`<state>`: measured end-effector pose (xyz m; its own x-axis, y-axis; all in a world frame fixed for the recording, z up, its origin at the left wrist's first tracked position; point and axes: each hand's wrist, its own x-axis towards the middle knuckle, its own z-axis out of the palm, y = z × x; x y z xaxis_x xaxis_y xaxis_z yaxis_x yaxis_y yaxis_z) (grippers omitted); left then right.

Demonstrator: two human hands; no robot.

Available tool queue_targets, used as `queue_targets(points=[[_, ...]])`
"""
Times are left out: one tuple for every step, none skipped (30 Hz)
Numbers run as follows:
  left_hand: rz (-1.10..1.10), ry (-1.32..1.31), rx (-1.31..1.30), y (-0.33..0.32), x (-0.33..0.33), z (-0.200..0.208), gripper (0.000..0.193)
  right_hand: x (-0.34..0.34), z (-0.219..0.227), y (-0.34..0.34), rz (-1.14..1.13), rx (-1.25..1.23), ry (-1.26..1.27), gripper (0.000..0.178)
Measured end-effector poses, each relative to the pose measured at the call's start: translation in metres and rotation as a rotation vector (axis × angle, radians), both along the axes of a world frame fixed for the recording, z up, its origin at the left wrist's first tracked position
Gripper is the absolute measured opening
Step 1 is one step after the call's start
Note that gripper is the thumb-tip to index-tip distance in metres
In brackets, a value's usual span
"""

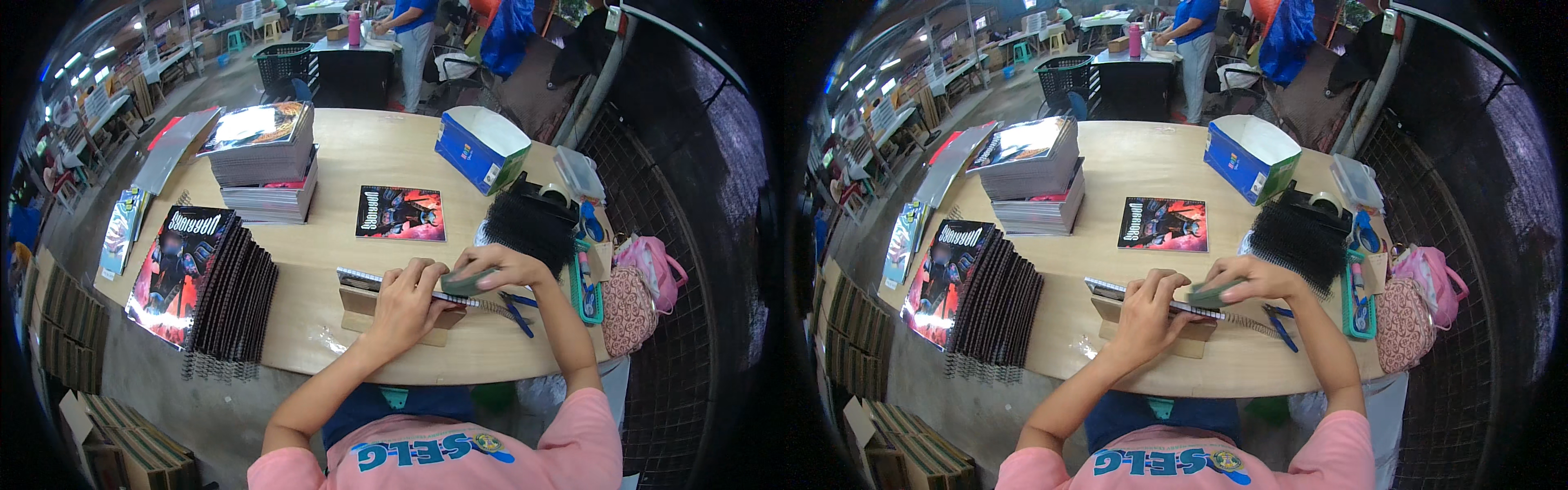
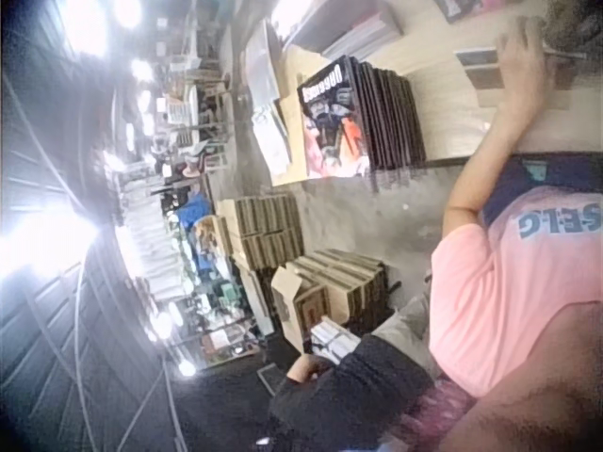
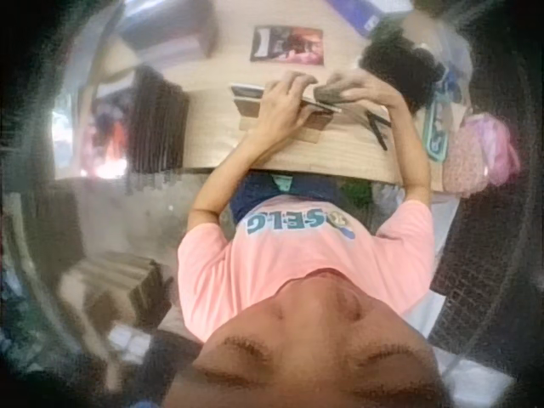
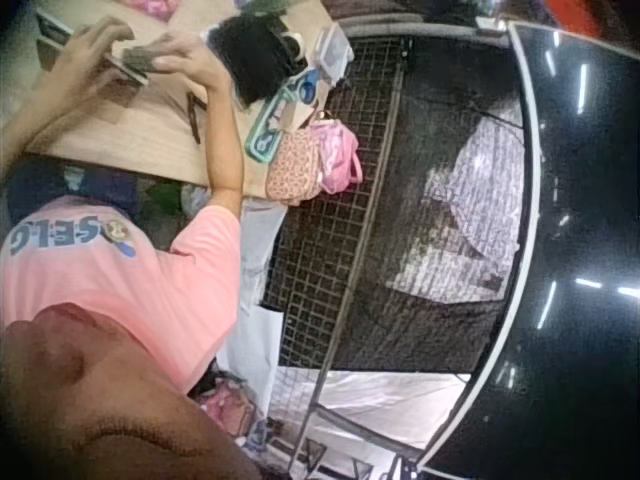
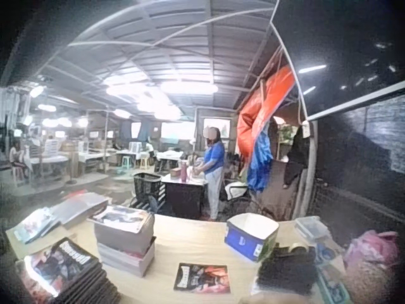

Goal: The person assembles spiral notebooks by aligning a stack of paper with a cover, inserting a metal coil through the punched holes, and using pliers to crimp the ends of the coil.

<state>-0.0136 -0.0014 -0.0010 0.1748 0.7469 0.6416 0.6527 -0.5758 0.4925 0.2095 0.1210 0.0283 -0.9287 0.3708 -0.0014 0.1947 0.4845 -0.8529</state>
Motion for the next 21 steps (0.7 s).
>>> queue_targets(points=[[0.012,0.006,0.011,0.002,-0.001,-0.001,0.047,-0.002,-0.006,0.005,-0.158,0.223,-0.239,0.05],[0.023,0.011,0.023,0.003,-0.003,0.0,0.048,0.0,-0.01,0.008,-0.19,0.112,-0.138,0.052],[0.111,0.059,0.051,-0.001,-0.008,0.002,0.046,0.006,-0.014,0.009,-0.22,0.002,-0.037,0.054],[0.198,0.099,0.08,-0.006,-0.015,0.005,0.045,0.008,-0.012,0.009,-0.252,-0.108,0.056,0.056],[0.284,0.139,0.108,-0.008,-0.022,0.006,0.044,0.003,-0.001,-0.008,-0.113,-0.493,0.291,0.064],[0.311,0.062,0.093,-0.006,-0.029,0.003,0.043,0.004,-0.013,0.003,-0.046,-0.237,0.164,0.074],[0.334,-0.011,0.075,-0.005,-0.036,-0.001,0.042,-0.003,-0.009,-0.001,-0.13,-0.001,-0.123,0.071],[0.367,-0.075,0.059,-0.006,-0.044,-0.005,0.041,-0.014,-0.006,-0.006,-0.202,0.237,-0.401,0.069],[0.285,-0.197,0.071,0.001,-0.049,-0.019,0.044,-0.011,-0.014,-0.005,-0.208,0.007,-0.213,0.063],[0.267,-0.229,0.054,0.002,-0.048,-0.02,0.043,-0.003,-0.016,-0.001,-0.217,-0.213,-0.037,0.057],[0.247,-0.261,0.037,0.002,-0.047,-0.022,0.043,0.004,-0.019,0.002,-0.225,-0.43,0.142,0.052],[0.227,-0.293,0.02,0.003,-0.046,-0.022,0.043,0.009,-0.021,0.005,-0.177,-0.277,0.095,0.051],[0.213,-0.294,0.031,0.004,-0.043,-0.025,0.043,0.006,-0.023,0.002,-0.126,-0.141,0.051,0.051],[0.206,-0.289,0.049,0.006,-0.042,-0.025,0.043,-0.003,-0.019,-0.001,-0.068,-0.001,0.014,0.05],[0.197,-0.283,0.066,0.007,-0.04,-0.026,0.043,-0.011,-0.011,-0.007,-0.196,0.345,-0.295,0.054],[0.183,-0.283,0.064,0.006,-0.035,-0.025,0.043,-0.004,-0.017,-0.006,-0.202,0.06,-0.098,0.054],[0.17,-0.291,0.069,0.006,-0.029,-0.023,0.043,0.008,-0.024,0.0,-0.202,-0.214,0.094,0.053],[0.158,-0.298,0.074,0.007,-0.025,-0.022,0.043,0.017,-0.029,0.003,-0.196,-0.487,0.287,0.052],[0.168,-0.286,0.081,0.008,-0.025,-0.024,0.042,0.006,-0.016,-0.008,-0.066,-0.633,0.353,0.046],[0.169,-0.292,0.074,0.009,-0.024,-0.026,0.042,0.004,-0.01,-0.01,-0.191,-0.35,0.136,0.052],[0.171,-0.297,0.067,0.011,-0.025,-0.028,0.041,0.003,-0.004,-0.007,-0.306,-0.064,-0.08,0.057]])
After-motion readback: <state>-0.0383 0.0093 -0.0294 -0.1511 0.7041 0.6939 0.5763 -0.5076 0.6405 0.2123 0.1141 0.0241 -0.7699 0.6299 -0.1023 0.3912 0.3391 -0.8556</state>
